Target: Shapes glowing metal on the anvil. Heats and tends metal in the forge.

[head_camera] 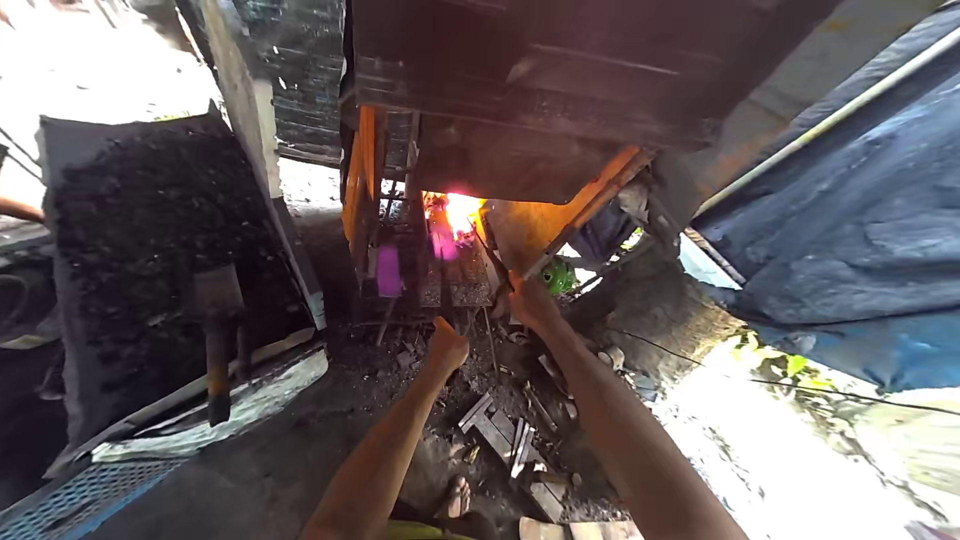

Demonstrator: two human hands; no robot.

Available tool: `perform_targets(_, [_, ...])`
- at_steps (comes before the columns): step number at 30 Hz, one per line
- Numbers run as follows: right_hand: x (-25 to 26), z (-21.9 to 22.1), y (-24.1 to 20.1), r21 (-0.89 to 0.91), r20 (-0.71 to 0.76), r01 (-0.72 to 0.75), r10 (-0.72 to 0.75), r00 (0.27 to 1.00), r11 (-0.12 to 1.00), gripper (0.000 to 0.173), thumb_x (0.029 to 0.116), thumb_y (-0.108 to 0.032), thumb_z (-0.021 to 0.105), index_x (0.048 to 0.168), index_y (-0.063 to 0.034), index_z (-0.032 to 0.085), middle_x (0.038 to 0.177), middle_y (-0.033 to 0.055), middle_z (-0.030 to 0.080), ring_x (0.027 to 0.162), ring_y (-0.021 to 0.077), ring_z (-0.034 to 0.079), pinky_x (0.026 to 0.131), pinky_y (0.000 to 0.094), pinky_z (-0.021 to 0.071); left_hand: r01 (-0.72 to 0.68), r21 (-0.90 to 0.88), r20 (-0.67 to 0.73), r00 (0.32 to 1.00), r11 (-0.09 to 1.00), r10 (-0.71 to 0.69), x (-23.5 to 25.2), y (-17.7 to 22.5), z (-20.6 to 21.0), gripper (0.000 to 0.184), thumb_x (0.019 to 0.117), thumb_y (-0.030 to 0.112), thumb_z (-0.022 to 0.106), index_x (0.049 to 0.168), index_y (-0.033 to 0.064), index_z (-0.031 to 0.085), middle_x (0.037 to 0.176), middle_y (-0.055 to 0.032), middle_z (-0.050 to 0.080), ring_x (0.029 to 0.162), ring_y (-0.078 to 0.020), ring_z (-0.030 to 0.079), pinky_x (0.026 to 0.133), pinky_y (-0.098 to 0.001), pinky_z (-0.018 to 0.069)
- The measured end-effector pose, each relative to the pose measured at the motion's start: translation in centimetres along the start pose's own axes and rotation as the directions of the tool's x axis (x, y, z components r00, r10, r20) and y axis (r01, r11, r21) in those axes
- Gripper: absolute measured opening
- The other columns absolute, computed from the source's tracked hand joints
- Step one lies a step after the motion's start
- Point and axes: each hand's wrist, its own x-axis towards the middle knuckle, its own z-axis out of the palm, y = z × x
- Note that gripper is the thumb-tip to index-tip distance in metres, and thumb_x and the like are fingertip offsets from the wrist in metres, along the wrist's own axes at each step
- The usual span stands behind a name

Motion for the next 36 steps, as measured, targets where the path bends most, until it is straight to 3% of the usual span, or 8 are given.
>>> perform_targets(9, [-8.4, 2.7, 5.5, -0.003, 0.095, -0.048, 0.048, 0.994, 0.999, 0.068, 0.1053, -0.02, 0.047, 0.166, -0.0282, 0.019, 0.125, 0.0228, 0.068, 0.112, 0.0423, 0.068, 0.094, 0.0608, 0.0544, -0.021, 0.147, -0.09, 0.995, 0.989, 0.034, 4.3, -1.0, 1.3, 0.076, 0.0942, 0.016, 0.061, 0.158, 0.0035, 0.02, 0.13, -0.0249, 0.062, 0.117, -0.0365, 0.066, 0.096, -0.0546, 0.0545])
perform_targets(13, [-9.5, 1.7, 7.6, 0.033, 0.092, -0.05, 0.047, 0.995, 0.998, 0.068, 0.1057, -0.022, 0.048, 0.166, -0.0319, 0.019, 0.12, 0.021, 0.07, 0.109, 0.0406, 0.069, 0.092, 0.0593, 0.055, -0.022, 0.098, -0.11, 0.993, 0.995, 0.033, 3.0, -1.4, 2.4, 0.07, 0.0935, 0.014, 0.061, 0.154, 0.0045, 0.027, 0.127, -0.0239, 0.063, 0.116, -0.0358, 0.066, 0.094, -0.0541, 0.0548])
perform_targets(19, [-4.3, -1.0, 7.7, 0.046, 0.025, 0.072, -0.074, 0.997, 0.996, 0.063, 0.1049, -0.019, 0.048, 0.164, -0.0217, 0.027, 0.129, 0.0226, 0.066, 0.117, 0.0416, 0.066, 0.098, 0.0606, 0.0525, -0.031, -0.091, -0.128, 0.992, 0.995, 0.019, -0.7, -2.2, 4.8, 0.069, 0.0893, 0.005, 0.065, 0.151, 0.0027, 0.034, 0.133, -0.0242, 0.059, 0.115, -0.0346, 0.065, 0.094, -0.053, 0.0551])
perform_targets(23, [0.3, -1.9, 6.4, 0.029, 0.027, 0.092, -0.093, 0.995, 0.995, 0.062, 0.1027, -0.015, 0.047, 0.163, -0.0183, 0.031, 0.138, 0.0202, 0.062, 0.126, 0.039, 0.062, 0.102, 0.0592, 0.0512, -0.004, -0.161, -0.124, 0.992, 0.987, -0.016, 1.3, -0.7, 4.3, 0.062, 0.0886, 0.003, 0.064, 0.145, 0.005, 0.037, 0.108, -0.0189, 0.063, 0.079, -0.0267, 0.068, 0.066, -0.0446, 0.0594])
perform_targets(28, [0.6, -2.2, 7.3, -0.016, 0.038, 0.124, -0.123, 0.992, 0.992, 0.06, 0.1023, -0.016, 0.049, 0.161, -0.0147, 0.035, 0.14, 0.0206, 0.061, 0.127, 0.0395, 0.061, 0.102, 0.0594, 0.051, -0.038, 0.025, -0.155, 0.987, 0.999, 0.041, 6.2, 2.5, 2.3, 0.058, 0.0935, 0.01, 0.061, 0.147, 0.0014, 0.04, 0.126, -0.0241, 0.062, 0.109, -0.0341, 0.066, 0.09, -0.0521, 0.0557])
perform_targets(31, [-0.3, -1.2, 8.1, -0.004, 0.044, 0.127, -0.127, 0.991, 0.992, 0.059, 0.1036, -0.018, 0.05, 0.161, -0.0153, 0.035, 0.139, 0.0234, 0.06, 0.125, 0.0424, 0.061, 0.101, 0.0613, 0.0508, -0.092, -0.017, -0.174, 0.981, 0.996, 0.087, 10.0, 2.4, 1.4, 0.05, 0.0937, 0.011, 0.062, 0.14, -0.0001, 0.046, 0.118, -0.022, 0.063, 0.099, -0.0309, 0.067, 0.085, -0.049, 0.0562])
perform_targets(33, [-0.7, -0.2, 7.9, 0.044, 0.038, 0.103, -0.105, 0.994, 0.994, 0.062, 0.1026, -0.017, 0.05, 0.162, -0.018, 0.033, 0.137, 0.0238, 0.062, 0.122, 0.0428, 0.063, 0.1, 0.0621, 0.0512, -0.131, -0.089, -0.198, 0.974, 0.987, 0.111, 10.9, 2.3, 1.3, 0.054, 0.0913, 0.008, 0.063, 0.142, -0.0019, 0.046, 0.122, -0.0245, 0.063, 0.103, -0.034, 0.067, 0.088, -0.0521, 0.0558])
perform_targets(36, [-0.8, 0.8, 7.4, 0.098, 0.038, 0.066, -0.07, 0.997, 0.993, 0.066, 0.1022, -0.014, 0.052, 0.163, -0.0175, 0.029, 0.135, 0.0235, 0.063, 0.121, 0.0415, 0.064, 0.101, 0.0589, 0.0517, -0.115, -0.22, -0.188, 0.979, 0.969, 0.074, 9.6, 2.0, 2.0, 0.053, 0.093, 0.007, 0.063, 0.142, -0.0002, 0.044, 0.111, -0.0204, 0.064, 0.086, -0.0278, 0.067, 0.075, -0.0455, 0.0579])
